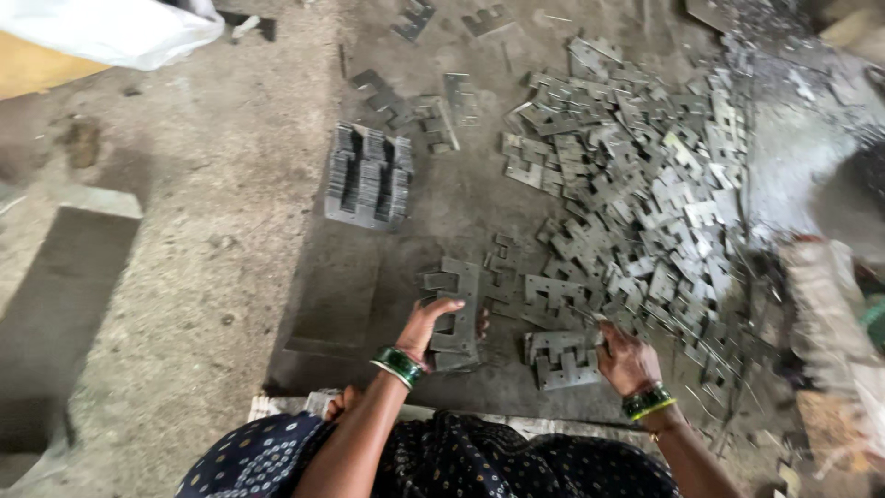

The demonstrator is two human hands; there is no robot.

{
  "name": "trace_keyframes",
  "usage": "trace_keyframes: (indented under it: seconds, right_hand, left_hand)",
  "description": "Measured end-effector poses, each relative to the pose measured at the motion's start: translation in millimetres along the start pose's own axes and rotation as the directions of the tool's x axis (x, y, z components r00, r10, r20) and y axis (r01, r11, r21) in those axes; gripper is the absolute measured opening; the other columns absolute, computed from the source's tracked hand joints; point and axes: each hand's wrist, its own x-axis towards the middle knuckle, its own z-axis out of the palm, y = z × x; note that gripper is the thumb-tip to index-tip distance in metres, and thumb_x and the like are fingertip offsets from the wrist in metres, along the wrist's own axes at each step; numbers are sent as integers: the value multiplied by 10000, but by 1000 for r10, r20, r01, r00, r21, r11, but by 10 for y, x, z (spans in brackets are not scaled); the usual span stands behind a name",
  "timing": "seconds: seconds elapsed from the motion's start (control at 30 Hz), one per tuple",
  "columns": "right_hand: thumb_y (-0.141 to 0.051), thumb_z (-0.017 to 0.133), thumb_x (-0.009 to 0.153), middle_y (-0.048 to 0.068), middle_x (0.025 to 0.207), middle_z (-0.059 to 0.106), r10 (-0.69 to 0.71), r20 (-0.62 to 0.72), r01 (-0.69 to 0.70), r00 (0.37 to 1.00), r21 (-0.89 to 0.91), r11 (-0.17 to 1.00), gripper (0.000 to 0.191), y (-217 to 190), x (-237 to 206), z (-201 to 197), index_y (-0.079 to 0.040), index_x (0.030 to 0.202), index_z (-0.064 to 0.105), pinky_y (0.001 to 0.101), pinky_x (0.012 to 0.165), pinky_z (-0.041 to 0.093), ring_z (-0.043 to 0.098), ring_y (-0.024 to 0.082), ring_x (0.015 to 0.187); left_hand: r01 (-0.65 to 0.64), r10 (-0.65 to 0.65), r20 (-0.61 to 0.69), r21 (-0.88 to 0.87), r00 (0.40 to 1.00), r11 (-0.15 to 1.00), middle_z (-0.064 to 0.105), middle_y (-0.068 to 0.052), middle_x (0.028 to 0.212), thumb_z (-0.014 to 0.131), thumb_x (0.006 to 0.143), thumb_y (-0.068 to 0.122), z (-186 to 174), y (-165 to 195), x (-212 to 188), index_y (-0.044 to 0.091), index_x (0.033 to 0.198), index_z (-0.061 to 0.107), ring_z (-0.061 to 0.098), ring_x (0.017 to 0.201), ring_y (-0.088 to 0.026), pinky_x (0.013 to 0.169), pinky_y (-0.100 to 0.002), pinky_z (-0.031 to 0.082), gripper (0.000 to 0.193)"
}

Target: The person picks up metal parts from the floor and stacks them into a neat pile.

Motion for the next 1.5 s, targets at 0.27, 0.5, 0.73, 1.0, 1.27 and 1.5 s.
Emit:
trace_keyframes:
  seconds: [0.27, 0.5, 0.73, 1.0, 1.27, 1.5]
  right_hand:
    - [-25, 653, 780, 161, 1251, 679, -514, -414, 532, 751, -82, 843, 365, -822, 106, -218, -25, 1141, 707, 442, 942, 630, 657, 331, 1217]
    - [-63, 703, 817, 103, 1370, 563, -239, 343, 242, 908, 37, 970, 623, -264, -214, 275, -83, 1407, 503, 317, 754, 630, 653, 269, 1099]
    - [-44, 683, 644, 157, 1158, 580, -443, 192, 444, 876, 41, 895, 587, 12, -412, 572, -28, 1206, 515, 371, 709, 629, 661, 339, 1016]
    - [-29, 617, 802, 160, 1105, 706, -247, 111, 242, 963, 52, 969, 394, -457, -145, 94, -34, 1195, 599, 395, 723, 637, 717, 312, 898]
    - [13, 666, 839, 107, 1305, 664, -435, -325, 412, 840, -142, 900, 372, -629, 133, 57, -66, 1202, 669, 414, 1037, 570, 663, 295, 1221]
    - [4, 675, 714, 0, 1407, 580, -164, 313, 200, 936, -86, 976, 738, -293, 90, 530, -227, 1400, 531, 447, 1205, 317, 438, 243, 1402]
  left_hand:
    - [96, -95, -64, 13, 993, 995, 522, 8, 1474, 709, 781, 606, -16, 43, -46, 239, 1428, 617, 503, 1340, -170, 1178, -465, 355, 750]
    - [-216, 193, 137, 182, 972, 959, 682, -168, 1408, 737, 760, 682, -6, 92, -37, 22, 1335, 716, 612, 1304, -274, 1146, -458, 392, 876]
    - [-107, 106, 14, 57, 994, 993, 489, -40, 1572, 623, 816, 692, 33, 79, -43, 111, 1493, 515, 429, 1451, -155, 1197, -361, 282, 898]
    - [-209, 195, 139, 98, 971, 973, 498, -92, 1584, 616, 835, 711, -28, -1, 102, 52, 1499, 505, 431, 1477, -190, 1236, -387, 238, 942]
    - [-115, 62, 167, 329, 984, 937, 523, -42, 1578, 552, 802, 751, -37, 15, 61, 173, 1474, 566, 333, 1501, -118, 1237, -405, 24, 886]
    - [-121, 99, 119, 196, 988, 973, 551, -163, 1520, 703, 764, 719, -11, 60, -12, 95, 1426, 619, 457, 1445, -338, 1198, -512, 305, 914]
